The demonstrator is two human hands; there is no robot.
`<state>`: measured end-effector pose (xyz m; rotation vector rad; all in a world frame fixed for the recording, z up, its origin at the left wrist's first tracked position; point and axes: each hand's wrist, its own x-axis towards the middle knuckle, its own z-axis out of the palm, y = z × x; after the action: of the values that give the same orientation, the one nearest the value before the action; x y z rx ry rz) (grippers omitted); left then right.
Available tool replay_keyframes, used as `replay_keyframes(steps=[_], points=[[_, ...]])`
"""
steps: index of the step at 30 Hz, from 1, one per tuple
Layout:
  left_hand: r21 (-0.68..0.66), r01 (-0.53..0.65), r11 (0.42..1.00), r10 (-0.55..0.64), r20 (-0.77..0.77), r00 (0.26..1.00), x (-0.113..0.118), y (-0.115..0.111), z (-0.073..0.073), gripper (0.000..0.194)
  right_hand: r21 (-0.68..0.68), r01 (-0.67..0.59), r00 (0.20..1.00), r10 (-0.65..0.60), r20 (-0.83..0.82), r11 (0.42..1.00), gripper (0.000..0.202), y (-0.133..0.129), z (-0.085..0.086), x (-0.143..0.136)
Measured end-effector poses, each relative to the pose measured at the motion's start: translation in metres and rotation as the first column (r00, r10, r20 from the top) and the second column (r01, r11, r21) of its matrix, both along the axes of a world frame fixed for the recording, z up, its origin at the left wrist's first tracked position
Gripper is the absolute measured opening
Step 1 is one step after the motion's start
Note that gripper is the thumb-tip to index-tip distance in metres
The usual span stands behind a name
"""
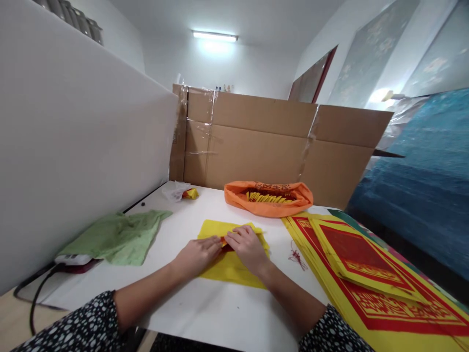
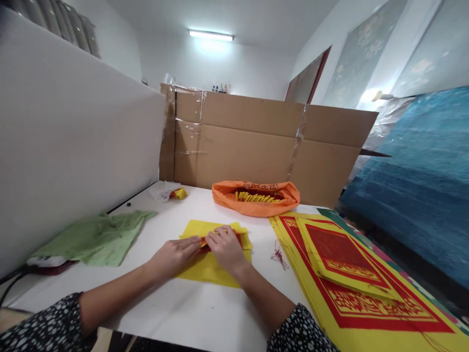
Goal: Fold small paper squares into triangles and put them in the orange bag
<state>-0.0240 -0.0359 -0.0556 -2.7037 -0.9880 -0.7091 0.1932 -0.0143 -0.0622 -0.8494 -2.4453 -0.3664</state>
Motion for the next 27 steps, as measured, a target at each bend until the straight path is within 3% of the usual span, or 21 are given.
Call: replay_keyframes(steps=[4, 7, 9, 11, 15, 18, 20, 22, 27], points=[[-0.045, 0.001, 0.999, -0.008, -0.151, 0.989, -0.003, -0.006, -0.006, 0.029, 0.061, -0.240, 0.968, 0.244, -0.061, 0.969, 0.027, 0.020, -0.014, 0.025], [-0.150, -0.054, 0.987, 0.023, -0.202, 0.979, -0.006, -0.005, -0.010, 0.027, -0.033, -0.253, 0.961, 0.247, -0.125, 0.967, 0.026, 0.015, -0.027, 0.034], [-0.194, -0.098, 0.976, 0.054, -0.219, 0.974, -0.005, -0.005, -0.013, 0.027, -0.174, -0.233, 0.964, 0.205, -0.169, 0.957, 0.025, 0.004, -0.031, 0.029], [-0.214, -0.129, 0.968, 0.079, -0.225, 0.971, -0.003, -0.007, -0.016, 0.029, -0.347, -0.235, 0.957, 0.153, -0.248, 0.908, 0.026, -0.005, -0.030, 0.021], [-0.257, -0.160, 0.953, 0.133, -0.121, 0.984, -0.004, -0.012, -0.023, 0.032, -0.652, -0.243, 0.887, -0.108, -0.449, 0.718, 0.017, -0.002, -0.024, 0.008], [-0.360, -0.230, 0.904, 0.264, 0.048, 0.963, -0.009, -0.010, -0.024, 0.035, -0.762, -0.252, 0.812, -0.299, -0.502, 0.596, 0.018, 0.012, -0.025, 0.002], [-0.399, -0.259, 0.880, 0.341, 0.151, 0.928, -0.011, -0.008, -0.022, 0.035, -0.762, -0.232, 0.795, -0.334, -0.507, 0.605, 0.018, 0.019, -0.027, -0.001], [-0.362, -0.275, 0.891, 0.354, 0.173, 0.919, -0.010, -0.006, -0.019, 0.033, -0.723, -0.183, 0.805, -0.320, -0.499, 0.666, 0.014, 0.021, -0.029, -0.005], [-0.222, -0.155, 0.963, 0.150, -0.040, 0.988, 0.008, -0.014, -0.020, 0.036, -0.644, -0.077, 0.848, -0.290, -0.444, 0.761, 0.020, 0.018, -0.031, -0.008]])
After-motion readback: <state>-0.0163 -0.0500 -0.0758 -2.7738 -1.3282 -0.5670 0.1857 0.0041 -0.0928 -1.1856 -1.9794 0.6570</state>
